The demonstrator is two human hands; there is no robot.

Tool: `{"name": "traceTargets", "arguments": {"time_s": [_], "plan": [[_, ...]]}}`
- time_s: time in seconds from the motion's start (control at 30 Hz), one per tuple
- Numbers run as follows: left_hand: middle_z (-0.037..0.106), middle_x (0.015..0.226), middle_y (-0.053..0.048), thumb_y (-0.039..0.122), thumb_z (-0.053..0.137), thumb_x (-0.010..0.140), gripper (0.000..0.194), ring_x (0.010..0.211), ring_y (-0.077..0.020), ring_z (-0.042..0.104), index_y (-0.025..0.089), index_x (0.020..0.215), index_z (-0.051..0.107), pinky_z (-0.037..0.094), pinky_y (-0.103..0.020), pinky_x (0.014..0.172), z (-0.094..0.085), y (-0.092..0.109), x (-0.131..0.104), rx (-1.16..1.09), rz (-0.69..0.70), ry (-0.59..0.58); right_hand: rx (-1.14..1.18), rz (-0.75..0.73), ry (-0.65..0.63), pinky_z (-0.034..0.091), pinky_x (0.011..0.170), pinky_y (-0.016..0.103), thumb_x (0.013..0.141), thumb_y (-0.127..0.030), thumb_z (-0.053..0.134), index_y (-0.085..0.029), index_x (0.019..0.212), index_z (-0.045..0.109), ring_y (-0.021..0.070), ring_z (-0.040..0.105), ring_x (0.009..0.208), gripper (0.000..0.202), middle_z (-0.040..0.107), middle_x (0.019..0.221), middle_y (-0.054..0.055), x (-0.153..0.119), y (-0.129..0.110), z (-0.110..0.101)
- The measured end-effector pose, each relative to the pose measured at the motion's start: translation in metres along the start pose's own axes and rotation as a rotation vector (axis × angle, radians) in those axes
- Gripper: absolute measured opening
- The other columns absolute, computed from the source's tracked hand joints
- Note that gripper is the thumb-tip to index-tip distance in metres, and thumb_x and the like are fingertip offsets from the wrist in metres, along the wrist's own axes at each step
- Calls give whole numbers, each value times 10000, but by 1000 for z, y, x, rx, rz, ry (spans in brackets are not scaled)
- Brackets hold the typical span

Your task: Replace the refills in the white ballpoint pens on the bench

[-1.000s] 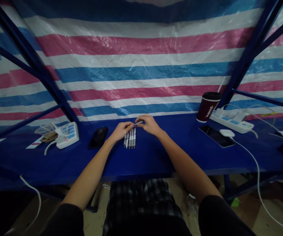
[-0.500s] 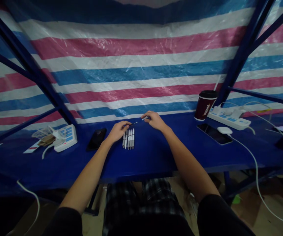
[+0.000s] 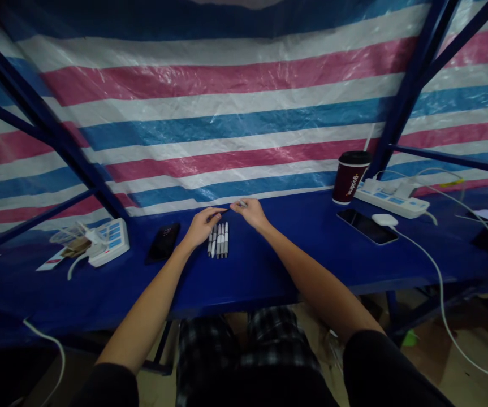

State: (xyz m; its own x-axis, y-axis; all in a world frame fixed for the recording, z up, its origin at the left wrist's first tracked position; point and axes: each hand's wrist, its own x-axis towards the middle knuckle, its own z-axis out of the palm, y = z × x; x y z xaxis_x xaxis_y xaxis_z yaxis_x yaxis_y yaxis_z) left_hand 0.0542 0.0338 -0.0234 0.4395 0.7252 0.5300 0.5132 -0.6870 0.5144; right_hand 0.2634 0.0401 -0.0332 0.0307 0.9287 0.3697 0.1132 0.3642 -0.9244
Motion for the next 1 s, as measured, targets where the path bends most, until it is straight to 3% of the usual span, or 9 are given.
{"name": "traceTargets", "arguments": {"time_s": [0.13, 0.27, 0.43, 0.6, 0.7, 0.9, 1.0], "plan": [[746, 1137, -103, 365, 688, 899, 307, 1016, -237, 680, 198, 1144, 771, 504, -383, 943, -4, -7, 4, -290, -123, 163, 9, 23, 153, 314, 455, 241, 755, -503, 758, -183, 690, 645, 104, 405, 480, 345, 460, 524, -48, 7, 0, -17], [744, 1189, -130, 395, 763, 844, 400, 1136, -255, 683, 187, 1185, 745, 526, -397, 978, -15, -19, 6, -731, -306, 376, 222, 222, 259, 331, 402, 223, 806, -452, 786, -196, 681, 568, 76, 314, 411, 359, 339, 480, -87, 10, -1, -31], [736, 1185, -117, 320, 737, 886, 354, 1123, -249, 700, 223, 1226, 721, 577, -423, 938, -18, -22, 6, -917, -349, 375, 396, 404, 244, 368, 393, 196, 872, -373, 768, -193, 726, 573, 52, 246, 387, 303, 278, 483, -115, 6, -1, -32], [724, 1214, -114, 261, 754, 871, 406, 1024, -233, 716, 231, 1273, 705, 600, -405, 880, -16, -14, 5, -1009, -422, 380, 443, 441, 217, 365, 401, 200, 875, -359, 765, -187, 744, 594, 53, 229, 397, 276, 273, 480, -115, 4, -3, -28], [725, 1200, -112, 297, 761, 866, 445, 941, -203, 717, 230, 1300, 686, 602, -366, 812, -15, -12, 4, -932, -406, 344, 350, 338, 203, 332, 400, 216, 857, -417, 764, -189, 749, 599, 67, 242, 419, 302, 283, 495, -101, 3, -5, -25], [766, 1018, -80, 344, 848, 749, 627, 842, -188, 715, 179, 1324, 661, 560, -301, 709, -10, -5, 3, -757, -324, 219, -103, -91, 214, 306, 488, 253, 857, -561, 670, -208, 672, 510, 120, 371, 547, 429, 395, 575, -31, -2, -13, -18], [773, 970, -66, 344, 873, 712, 621, 829, -177, 708, 171, 1280, 691, 536, -276, 690, -9, -2, 3, -782, -360, 203, -200, -165, 252, 307, 555, 263, 872, -551, 638, -190, 690, 558, 130, 384, 606, 413, 429, 611, -20, -3, -17, -19]]}}
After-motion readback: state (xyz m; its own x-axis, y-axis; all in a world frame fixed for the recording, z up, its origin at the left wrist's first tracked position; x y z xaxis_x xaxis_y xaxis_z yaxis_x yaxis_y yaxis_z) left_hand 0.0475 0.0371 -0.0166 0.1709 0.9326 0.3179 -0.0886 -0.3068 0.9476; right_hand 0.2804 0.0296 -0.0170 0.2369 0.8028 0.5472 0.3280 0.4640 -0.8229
